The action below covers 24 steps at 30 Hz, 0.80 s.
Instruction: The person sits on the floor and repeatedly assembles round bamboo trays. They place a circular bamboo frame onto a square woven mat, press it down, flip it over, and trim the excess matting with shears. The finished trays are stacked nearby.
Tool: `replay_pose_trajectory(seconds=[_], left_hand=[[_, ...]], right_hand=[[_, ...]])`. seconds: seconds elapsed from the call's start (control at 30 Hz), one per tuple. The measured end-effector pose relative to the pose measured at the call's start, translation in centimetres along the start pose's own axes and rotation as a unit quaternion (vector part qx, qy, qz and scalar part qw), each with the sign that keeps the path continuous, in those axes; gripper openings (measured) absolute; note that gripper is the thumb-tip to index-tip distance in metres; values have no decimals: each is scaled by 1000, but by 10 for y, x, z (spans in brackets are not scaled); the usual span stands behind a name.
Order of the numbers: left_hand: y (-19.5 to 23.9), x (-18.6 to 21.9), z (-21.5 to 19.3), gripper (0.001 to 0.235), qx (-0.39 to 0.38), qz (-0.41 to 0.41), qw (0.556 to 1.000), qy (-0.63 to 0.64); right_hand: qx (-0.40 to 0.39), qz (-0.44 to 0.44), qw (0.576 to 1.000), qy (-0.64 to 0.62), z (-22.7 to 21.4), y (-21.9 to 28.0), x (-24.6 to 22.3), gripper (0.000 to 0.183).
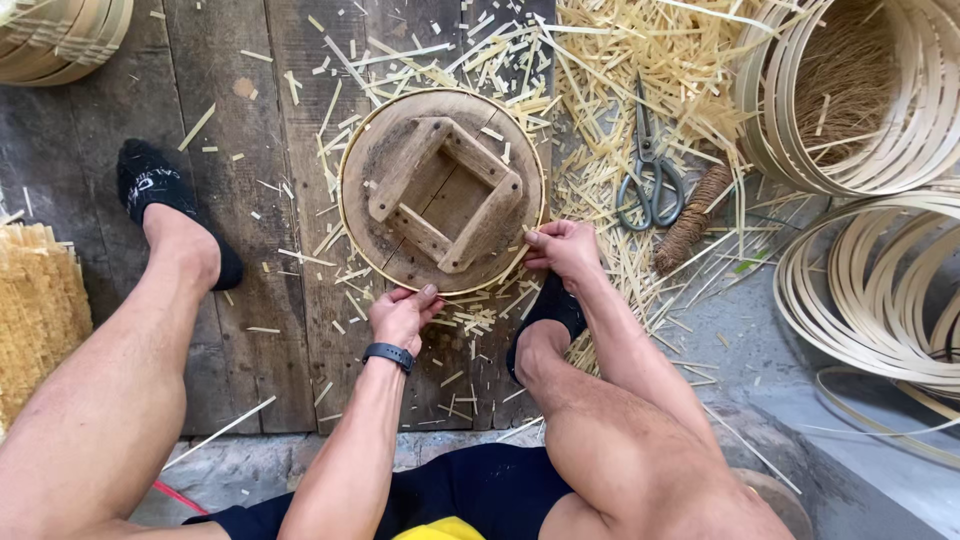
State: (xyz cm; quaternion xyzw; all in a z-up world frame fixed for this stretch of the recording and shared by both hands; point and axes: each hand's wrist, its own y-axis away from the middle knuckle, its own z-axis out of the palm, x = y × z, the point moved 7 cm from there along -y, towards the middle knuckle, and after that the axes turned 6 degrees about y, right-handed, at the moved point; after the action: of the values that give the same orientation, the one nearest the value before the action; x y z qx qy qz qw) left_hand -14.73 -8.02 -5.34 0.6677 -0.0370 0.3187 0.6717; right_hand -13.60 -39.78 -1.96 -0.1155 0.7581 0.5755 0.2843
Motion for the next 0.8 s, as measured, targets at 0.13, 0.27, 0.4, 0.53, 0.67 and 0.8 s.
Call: replay_pose_trajectory(seconds=[0.13, 0.27, 0.4, 0.53, 0.67, 0.8], left_hand=[[9, 13, 7, 45, 17, 12, 1000, -18], [17, 49, 3, 60, 142, 66, 985, -76], [21, 76, 9, 53, 63, 11, 997, 38], [58, 136, 31, 51, 14, 248, 966, -71], [132, 193, 73, 43, -44, 476, 816, -324], [207, 226, 125, 56, -122, 655, 649, -368]], right_hand=[[7, -20, 999, 37, -3, 7, -20, 12], [154, -103, 983, 2, -46, 20, -52, 22], [291, -343, 893, -17, -76, 68, -109, 58], [-36, -225, 972, -56, -1, 74, -137, 49], [-270, -208, 896, -285, 57, 99, -176, 45], [-172, -147, 891, -394, 54, 104, -176, 38]])
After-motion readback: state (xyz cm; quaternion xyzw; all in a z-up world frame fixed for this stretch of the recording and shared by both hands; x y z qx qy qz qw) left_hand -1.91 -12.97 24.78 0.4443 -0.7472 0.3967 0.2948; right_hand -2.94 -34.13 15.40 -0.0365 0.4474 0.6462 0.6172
